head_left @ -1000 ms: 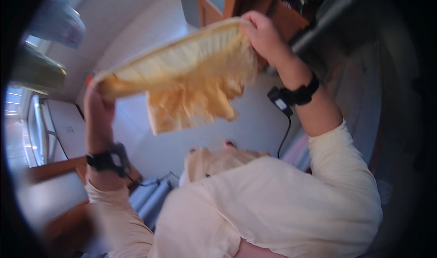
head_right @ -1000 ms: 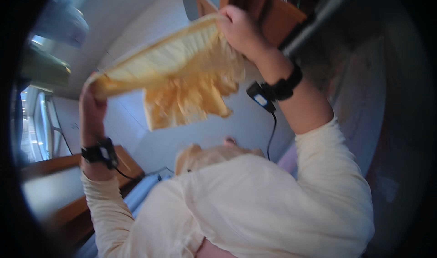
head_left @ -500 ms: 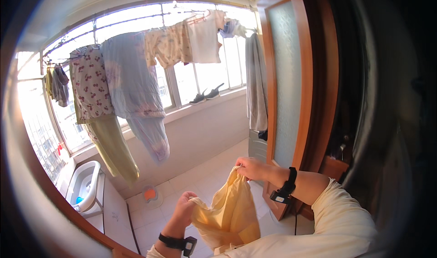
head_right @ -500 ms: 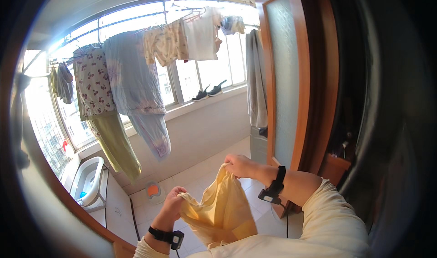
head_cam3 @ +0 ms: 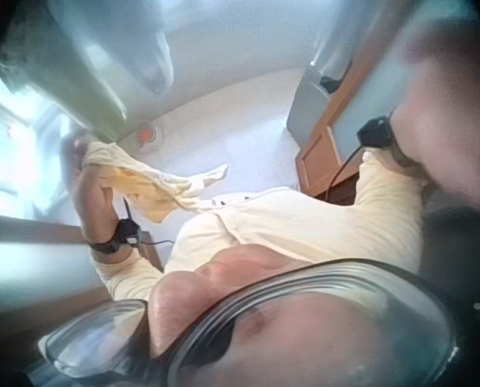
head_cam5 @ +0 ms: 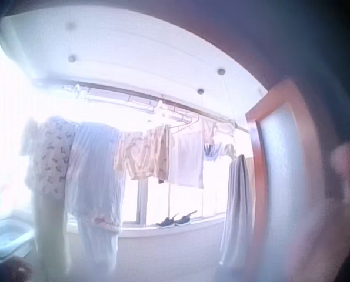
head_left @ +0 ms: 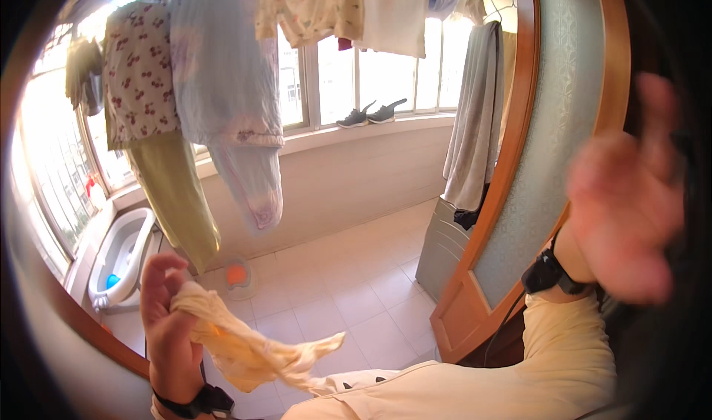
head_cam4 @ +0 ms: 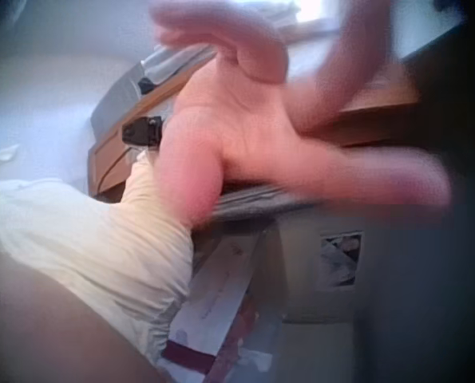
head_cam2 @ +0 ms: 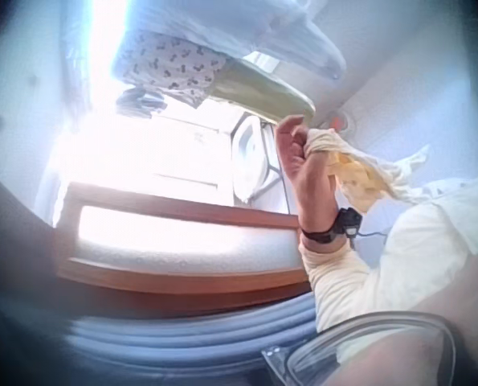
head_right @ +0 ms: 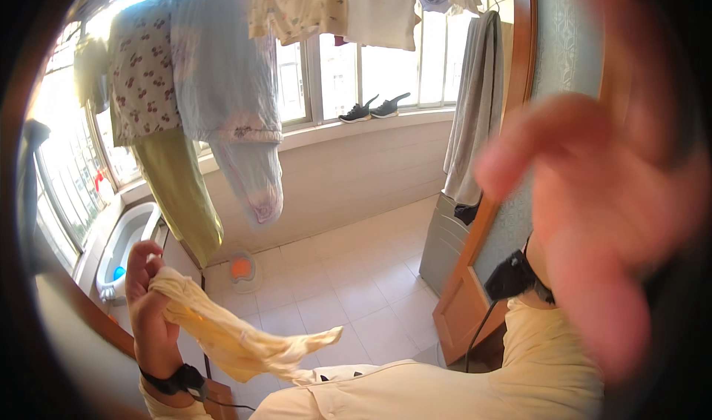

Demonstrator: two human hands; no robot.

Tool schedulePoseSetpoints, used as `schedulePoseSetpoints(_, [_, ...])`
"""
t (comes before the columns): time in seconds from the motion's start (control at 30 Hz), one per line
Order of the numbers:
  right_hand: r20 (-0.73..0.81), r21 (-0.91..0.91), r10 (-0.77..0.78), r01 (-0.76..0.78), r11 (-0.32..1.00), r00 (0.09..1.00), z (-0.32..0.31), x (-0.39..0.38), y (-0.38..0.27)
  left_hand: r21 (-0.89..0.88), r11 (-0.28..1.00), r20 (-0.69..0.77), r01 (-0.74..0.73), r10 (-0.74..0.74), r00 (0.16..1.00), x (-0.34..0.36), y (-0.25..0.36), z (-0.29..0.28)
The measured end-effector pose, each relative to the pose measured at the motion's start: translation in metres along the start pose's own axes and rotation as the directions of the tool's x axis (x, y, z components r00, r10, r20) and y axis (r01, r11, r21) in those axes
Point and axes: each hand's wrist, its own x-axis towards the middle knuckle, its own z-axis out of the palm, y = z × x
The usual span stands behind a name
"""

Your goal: The person hangs a yellow shirt on a hanger and places it on a clothesline. Then the person removes a patterned garment from the line, places it on a bed, and removes a hanger from it.

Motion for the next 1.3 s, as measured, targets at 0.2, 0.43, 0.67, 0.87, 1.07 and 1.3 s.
schedulePoseSetpoints(0.2, [-0.06, 0.067, -0.269, 0.273, 0.96, 0.961, -0.016, 0.012, 0.07, 0.037, 0.999, -0.177, 0.037, -0.03, 0.984, 0.036, -0.034, 0.031])
schedulePoseSetpoints(0.43, [-0.142, 0.067, -0.351, 0.363, 0.929, 0.926, -0.009, -0.005, 0.084, 0.078, 0.991, -0.303, 0.109, -0.08, 0.95, 0.049, -0.05, 0.021])
schedulePoseSetpoints(0.67, [-0.295, -0.089, -0.441, 0.436, 0.896, 0.847, 0.03, 0.001, 0.071, 0.062, 0.988, -0.008, -0.138, 0.139, 0.99, 0.049, -0.038, -0.01])
schedulePoseSetpoints(0.87, [-0.204, -0.045, -0.144, 0.138, 0.989, 0.968, 0.046, -0.021, 0.047, 0.257, 0.966, -0.057, 0.019, -0.005, 0.998, 0.07, -0.049, -0.022])
schedulePoseSetpoints(1.07, [-0.184, 0.059, -0.123, 0.136, 0.989, 0.975, 0.051, -0.014, 0.068, 0.369, 0.926, -0.075, 0.075, -0.051, 0.996, 0.068, -0.061, -0.035])
schedulePoseSetpoints(1.3, [-0.146, 0.225, -0.055, 0.088, 0.97, 0.988, 0.063, -0.01, 0.086, 0.478, 0.874, -0.108, 0.089, -0.042, 0.993, 0.078, -0.08, -0.052])
